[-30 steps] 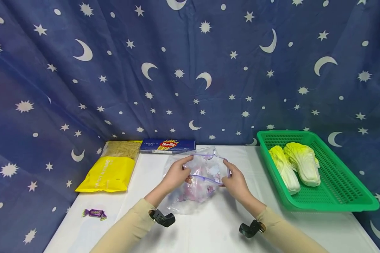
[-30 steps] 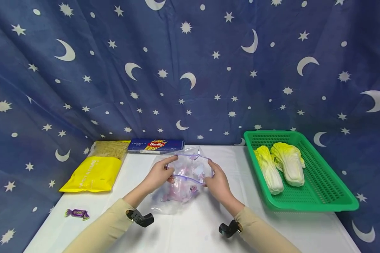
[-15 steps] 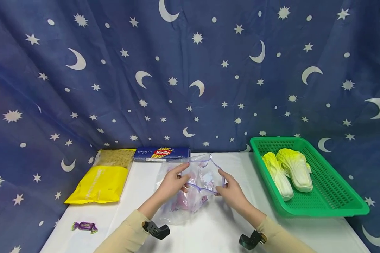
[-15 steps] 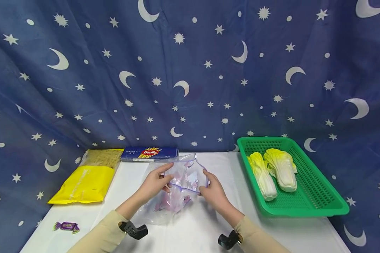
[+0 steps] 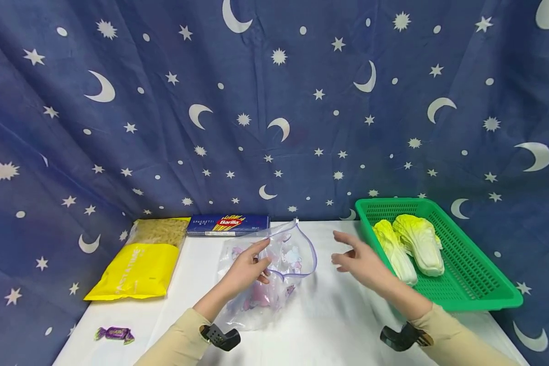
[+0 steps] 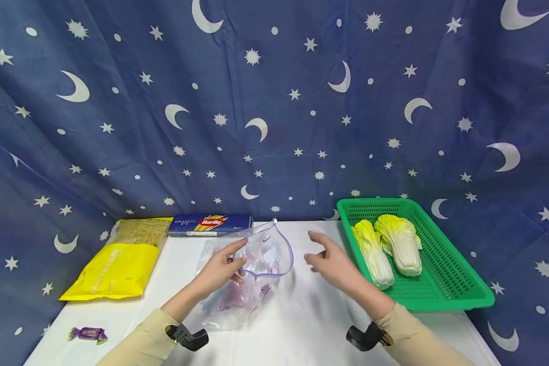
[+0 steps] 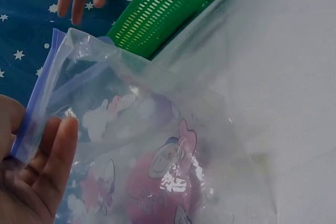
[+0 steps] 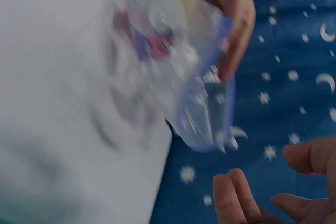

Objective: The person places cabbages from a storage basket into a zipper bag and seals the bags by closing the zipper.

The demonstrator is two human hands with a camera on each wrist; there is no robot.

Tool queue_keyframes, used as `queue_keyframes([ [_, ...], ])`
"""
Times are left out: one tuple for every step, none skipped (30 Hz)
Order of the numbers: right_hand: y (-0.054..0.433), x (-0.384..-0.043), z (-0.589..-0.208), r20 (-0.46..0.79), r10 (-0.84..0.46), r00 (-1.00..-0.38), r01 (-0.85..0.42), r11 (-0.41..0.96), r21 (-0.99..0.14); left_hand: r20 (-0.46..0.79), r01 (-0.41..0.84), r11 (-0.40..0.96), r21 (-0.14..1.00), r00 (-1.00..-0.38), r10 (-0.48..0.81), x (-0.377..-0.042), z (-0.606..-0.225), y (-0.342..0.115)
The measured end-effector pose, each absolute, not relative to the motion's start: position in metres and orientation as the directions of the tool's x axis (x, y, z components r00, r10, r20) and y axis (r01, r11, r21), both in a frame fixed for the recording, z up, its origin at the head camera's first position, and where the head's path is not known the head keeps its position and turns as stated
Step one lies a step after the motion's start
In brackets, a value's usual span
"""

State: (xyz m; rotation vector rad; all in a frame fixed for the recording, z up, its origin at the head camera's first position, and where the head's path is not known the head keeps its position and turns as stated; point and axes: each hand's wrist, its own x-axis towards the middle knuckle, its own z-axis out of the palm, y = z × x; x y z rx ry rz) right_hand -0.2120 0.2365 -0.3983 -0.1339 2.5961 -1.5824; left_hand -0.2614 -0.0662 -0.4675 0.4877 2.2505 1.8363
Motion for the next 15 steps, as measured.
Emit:
queue_keyframes([
  [0.246, -0.215, -0.391, -0.035, -0.125, -0.992, -0.028, 0.469, -0.883, 0.062, 0.139, 0.186, 0.973, -0.926, 0.371, -0.262, -0.467, -0.066],
  [0.256, -0.219, -0.383, -0.030, -0.119, -0.992, -0.031, 0.481, -0.876, 0.072, 0.154, 0.196, 0.968, -0.926, 0.371, -0.262, -0.466, -0.066],
  [0.266, -0.223, -0.376, -0.027, -0.114, -0.993, -0.033, 0.493, -0.869, 0.083, 0.171, 0.209, 0.963, -0.925, 0.372, -0.262, -0.465, -0.065],
  [0.277, -0.227, -0.370, -0.027, -0.105, -0.994, -0.030, 0.510, -0.860, 0.095, 0.191, 0.230, 0.954, -0.923, 0.372, -0.262, -0.465, -0.065],
  [0.288, -0.231, -0.364, -0.034, -0.090, -0.995, -0.019, 0.525, -0.851, 0.103, 0.208, 0.255, 0.944, -0.922, 0.373, -0.262, -0.464, -0.065],
  [0.300, -0.236, -0.360, -0.042, -0.075, -0.996, -0.005, 0.541, -0.841, 0.111, 0.226, 0.278, 0.934, -0.920, 0.375, -0.263, -0.463, -0.064],
  [0.312, -0.240, -0.356, -0.046, -0.057, -0.997, 0.006, 0.559, -0.829, 0.117, 0.240, 0.297, 0.924, -0.918, 0.378, -0.263, -0.462, -0.064],
  [0.325, -0.244, -0.353, -0.055, -0.038, -0.998, 0.023, 0.572, -0.820, 0.122, 0.254, 0.316, 0.914, -0.916, 0.382, -0.263, -0.461, -0.063],
  [0.338, -0.248, -0.351, -0.070, -0.025, -0.997, 0.043, 0.579, -0.814, 0.125, 0.264, 0.333, 0.905, -0.915, 0.384, -0.263, -0.460, -0.063],
  [0.350, -0.252, -0.350, -0.084, -0.010, -0.996, 0.063, 0.584, -0.810, 0.128, 0.272, 0.346, 0.898, -0.914, 0.386, -0.263, -0.459, -0.062],
  [0.363, -0.255, -0.350, -0.098, 0.003, -0.995, 0.082, 0.585, -0.807, 0.125, 0.272, 0.352, 0.895, -0.913, 0.388, -0.263, -0.458, -0.062],
  [0.375, -0.258, -0.351, -0.113, 0.017, -0.993, 0.101, 0.586, -0.804, 0.126, 0.274, 0.350, 0.896, -0.912, 0.391, -0.263, -0.457, -0.061],
  [0.387, -0.260, -0.352, -0.130, 0.034, -0.991, 0.125, 0.587, -0.800, 0.124, 0.272, 0.349, 0.897, -0.912, 0.392, -0.263, -0.457, -0.061],
  [0.397, -0.262, -0.354, -0.153, 0.048, -0.987, 0.152, 0.584, -0.797, 0.123, 0.271, 0.349, 0.897, -0.912, 0.392, -0.263, -0.456, -0.061],
  [0.407, -0.263, -0.356, -0.174, 0.061, -0.983, 0.176, 0.582, -0.794, 0.120, 0.268, 0.344, 0.900, -0.911, 0.394, -0.263, -0.456, -0.061],
])
